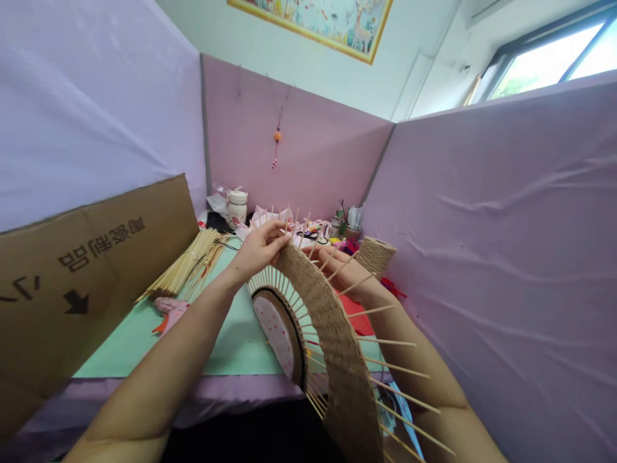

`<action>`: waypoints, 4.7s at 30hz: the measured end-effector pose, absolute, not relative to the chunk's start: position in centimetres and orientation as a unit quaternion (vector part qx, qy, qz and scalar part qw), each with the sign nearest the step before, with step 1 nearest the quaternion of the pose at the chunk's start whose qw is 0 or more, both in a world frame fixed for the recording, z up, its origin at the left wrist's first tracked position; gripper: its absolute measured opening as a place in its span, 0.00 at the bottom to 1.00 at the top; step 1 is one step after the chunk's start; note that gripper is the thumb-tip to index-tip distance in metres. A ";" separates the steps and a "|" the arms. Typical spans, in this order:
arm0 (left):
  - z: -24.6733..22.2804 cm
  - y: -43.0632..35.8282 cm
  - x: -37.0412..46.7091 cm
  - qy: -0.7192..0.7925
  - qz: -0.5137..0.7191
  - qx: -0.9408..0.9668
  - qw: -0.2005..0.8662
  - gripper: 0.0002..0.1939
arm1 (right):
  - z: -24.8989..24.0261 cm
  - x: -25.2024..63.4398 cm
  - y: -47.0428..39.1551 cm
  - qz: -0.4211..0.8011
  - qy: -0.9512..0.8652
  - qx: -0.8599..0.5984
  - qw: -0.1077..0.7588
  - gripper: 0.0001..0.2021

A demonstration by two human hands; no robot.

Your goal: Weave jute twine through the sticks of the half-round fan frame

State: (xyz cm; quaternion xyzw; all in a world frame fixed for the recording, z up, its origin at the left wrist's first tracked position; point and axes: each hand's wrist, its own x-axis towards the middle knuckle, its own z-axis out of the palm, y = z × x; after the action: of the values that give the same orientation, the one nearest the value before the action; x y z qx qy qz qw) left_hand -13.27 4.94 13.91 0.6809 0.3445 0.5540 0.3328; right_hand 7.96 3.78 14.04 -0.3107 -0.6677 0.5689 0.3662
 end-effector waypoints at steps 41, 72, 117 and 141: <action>13.8 4.2 -12.4 0.394 0.535 0.728 0.171 0.08 | 20.6 8.8 6.0 0.518 -0.652 -0.398 0.385 0.16; 15.2 8.2 -10.8 0.404 0.637 0.648 0.105 0.07 | 14.1 9.3 5.0 0.357 -0.666 -0.389 0.527 0.15; 14.1 10.8 -10.3 0.437 0.549 0.710 0.059 0.05 | 22.4 9.5 7.5 0.338 -0.714 -0.382 0.481 0.13; 12.5 9.5 -10.5 0.463 0.490 0.737 0.043 0.17 | 9.4 9.3 7.1 0.536 -0.571 -0.400 0.477 0.18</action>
State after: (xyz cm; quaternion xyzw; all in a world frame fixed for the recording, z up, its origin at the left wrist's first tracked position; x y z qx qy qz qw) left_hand -10.50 9.52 12.52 0.7372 0.4629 0.4903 0.0427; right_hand 9.31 7.06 9.41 -0.3997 -0.5705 0.5357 0.4772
